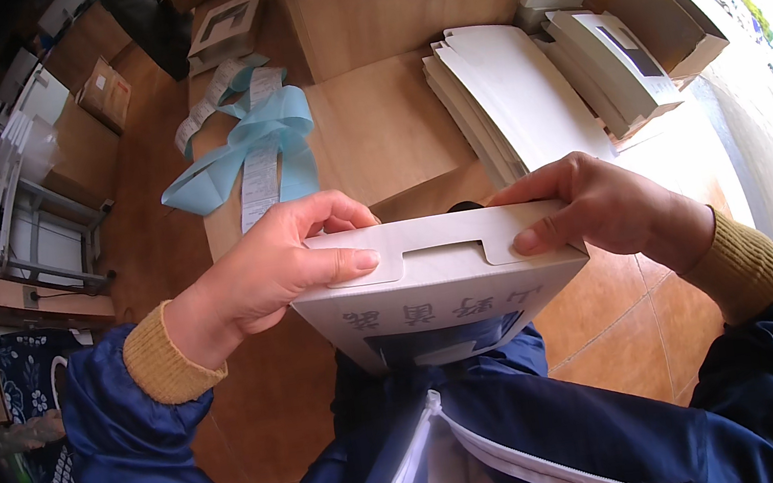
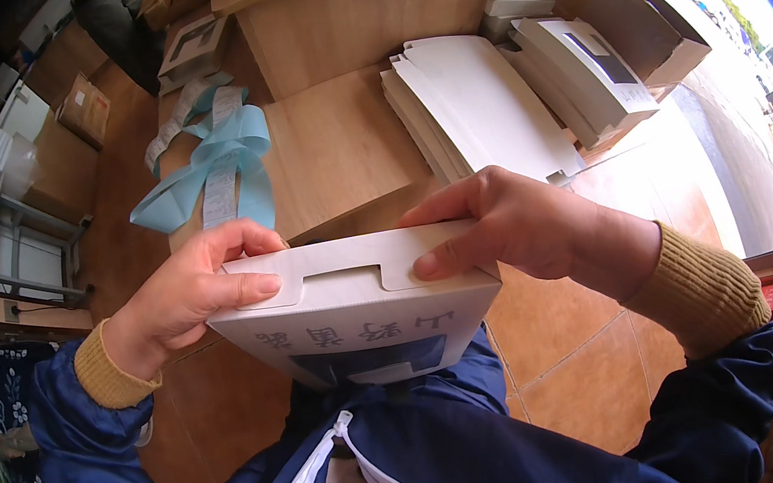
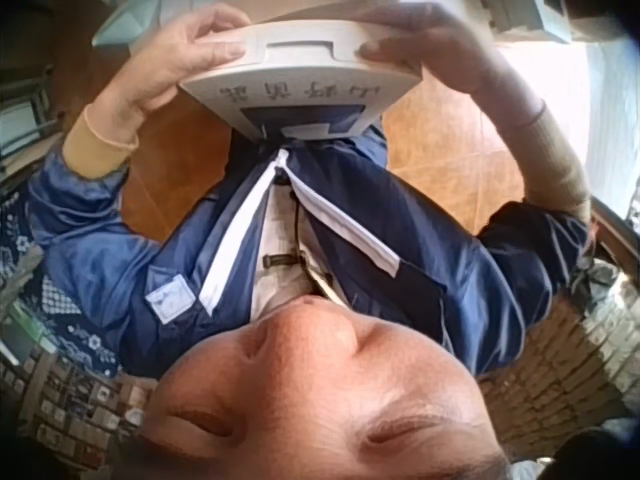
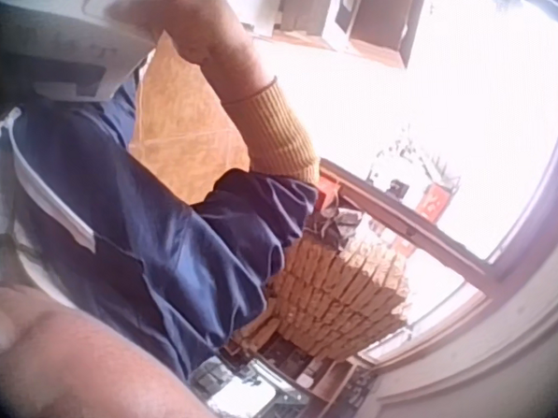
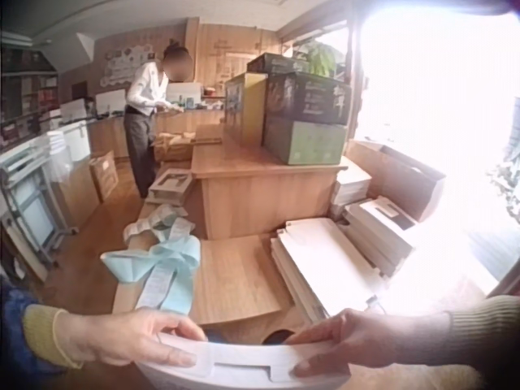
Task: The person assembles flat white cardboard boxes by folding and interlocking the flaps. They place small printed labels on the assembled boxes and stack them on a wooden counter. The person repeats this process for several boxes.
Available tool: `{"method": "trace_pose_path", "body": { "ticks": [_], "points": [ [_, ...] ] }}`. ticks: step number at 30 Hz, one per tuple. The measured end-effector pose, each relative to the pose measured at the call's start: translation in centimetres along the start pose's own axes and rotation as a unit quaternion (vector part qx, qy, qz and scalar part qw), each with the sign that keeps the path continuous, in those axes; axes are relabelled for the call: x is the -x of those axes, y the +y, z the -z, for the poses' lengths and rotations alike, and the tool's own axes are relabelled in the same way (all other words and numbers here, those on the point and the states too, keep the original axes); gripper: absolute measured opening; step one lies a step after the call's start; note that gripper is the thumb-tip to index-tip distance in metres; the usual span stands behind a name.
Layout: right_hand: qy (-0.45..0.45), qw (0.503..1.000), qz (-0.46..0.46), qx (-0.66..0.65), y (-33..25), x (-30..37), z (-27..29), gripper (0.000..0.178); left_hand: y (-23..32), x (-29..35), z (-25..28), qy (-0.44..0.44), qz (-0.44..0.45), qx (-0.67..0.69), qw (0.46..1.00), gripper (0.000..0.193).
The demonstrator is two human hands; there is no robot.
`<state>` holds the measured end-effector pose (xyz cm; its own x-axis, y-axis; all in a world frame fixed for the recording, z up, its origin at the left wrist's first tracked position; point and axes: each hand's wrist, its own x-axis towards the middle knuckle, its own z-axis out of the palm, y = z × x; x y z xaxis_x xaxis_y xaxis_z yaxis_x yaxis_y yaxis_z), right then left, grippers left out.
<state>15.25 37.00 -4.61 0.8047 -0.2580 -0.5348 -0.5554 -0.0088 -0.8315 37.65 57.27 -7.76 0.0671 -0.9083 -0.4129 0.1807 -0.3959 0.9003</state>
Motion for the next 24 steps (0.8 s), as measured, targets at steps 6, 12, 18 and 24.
{"method": "trace_pose_path", "body": {
  "ticks": [6,12,18,24],
  "points": [
    [0.006,1.0,-0.002,0.002,0.0,0.3,-0.5,0.048,-0.3,0.0,-0.4,0.028,-0.033,-0.051,0.998,0.029],
    [0.032,0.996,0.058,0.061,0.2,0.1,-1.0,0.043,-0.5,-0.8,-0.6,0.06,-0.061,-0.137,0.987,0.019],
    [0.071,0.98,0.087,0.165,0.1,0.3,-1.7,0.042,-0.4,-1.3,0.2,0.058,-0.086,-0.264,0.959,0.021],
    [0.027,0.983,0.122,0.134,0.0,0.9,-1.8,0.037,0.6,-0.3,1.3,-0.01,0.004,-0.184,0.983,0.035]
  ]
}}
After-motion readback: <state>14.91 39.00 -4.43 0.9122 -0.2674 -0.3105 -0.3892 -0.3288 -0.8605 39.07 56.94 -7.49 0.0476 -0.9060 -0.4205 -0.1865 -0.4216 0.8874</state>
